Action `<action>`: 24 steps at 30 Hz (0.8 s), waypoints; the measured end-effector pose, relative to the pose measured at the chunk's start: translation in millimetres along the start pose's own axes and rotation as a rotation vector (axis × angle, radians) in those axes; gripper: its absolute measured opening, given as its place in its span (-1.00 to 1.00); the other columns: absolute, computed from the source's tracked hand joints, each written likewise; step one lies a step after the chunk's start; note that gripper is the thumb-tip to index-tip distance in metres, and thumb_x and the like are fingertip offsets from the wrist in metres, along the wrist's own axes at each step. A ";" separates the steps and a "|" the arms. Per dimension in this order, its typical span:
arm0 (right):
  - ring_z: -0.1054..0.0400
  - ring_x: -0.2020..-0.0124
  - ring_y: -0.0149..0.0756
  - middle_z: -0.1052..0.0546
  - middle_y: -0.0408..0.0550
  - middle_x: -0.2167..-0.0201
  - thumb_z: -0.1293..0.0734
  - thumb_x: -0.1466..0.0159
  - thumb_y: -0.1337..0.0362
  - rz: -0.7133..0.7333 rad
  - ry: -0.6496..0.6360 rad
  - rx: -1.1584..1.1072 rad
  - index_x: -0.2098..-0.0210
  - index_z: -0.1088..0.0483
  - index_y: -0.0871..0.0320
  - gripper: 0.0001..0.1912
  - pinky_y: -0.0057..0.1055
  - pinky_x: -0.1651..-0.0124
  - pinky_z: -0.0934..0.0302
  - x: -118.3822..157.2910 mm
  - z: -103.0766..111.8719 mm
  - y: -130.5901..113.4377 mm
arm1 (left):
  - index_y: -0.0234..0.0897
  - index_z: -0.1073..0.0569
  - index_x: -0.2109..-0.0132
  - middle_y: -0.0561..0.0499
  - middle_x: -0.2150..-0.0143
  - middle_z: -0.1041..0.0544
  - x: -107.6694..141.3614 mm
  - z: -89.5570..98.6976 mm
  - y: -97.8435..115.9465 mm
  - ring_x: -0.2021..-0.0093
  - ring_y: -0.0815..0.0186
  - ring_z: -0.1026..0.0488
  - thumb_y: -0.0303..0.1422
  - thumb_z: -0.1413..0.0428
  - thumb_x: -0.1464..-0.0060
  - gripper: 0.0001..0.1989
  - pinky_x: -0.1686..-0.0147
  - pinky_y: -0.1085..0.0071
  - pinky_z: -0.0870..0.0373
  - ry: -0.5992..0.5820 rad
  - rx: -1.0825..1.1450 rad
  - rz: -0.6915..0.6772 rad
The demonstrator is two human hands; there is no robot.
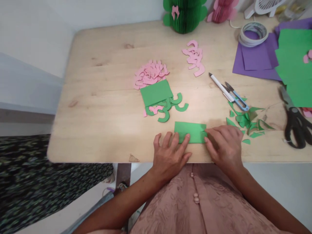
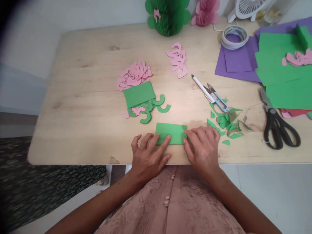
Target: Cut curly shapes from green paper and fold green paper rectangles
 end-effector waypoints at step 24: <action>-0.20 -0.22 0.09 -0.47 0.15 -0.11 -0.25 -0.32 0.27 0.216 -0.221 0.092 -0.09 -0.34 0.25 -0.63 0.22 -0.22 0.13 32.8 0.4 -18.5 | -0.20 -0.46 -0.09 -0.20 0.06 -0.51 -0.9 1.2 0.6 -0.01 -0.02 -0.33 -0.18 -0.06 -0.14 -0.59 -0.07 -0.08 -0.02 0.000 0.013 0.002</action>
Point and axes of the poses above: each hand's wrist, its own x-axis away from the middle knuckle, its own z-axis out of the back of the hand, y = z × x, the point moved 8 cm from there along -x, towards the middle knuckle
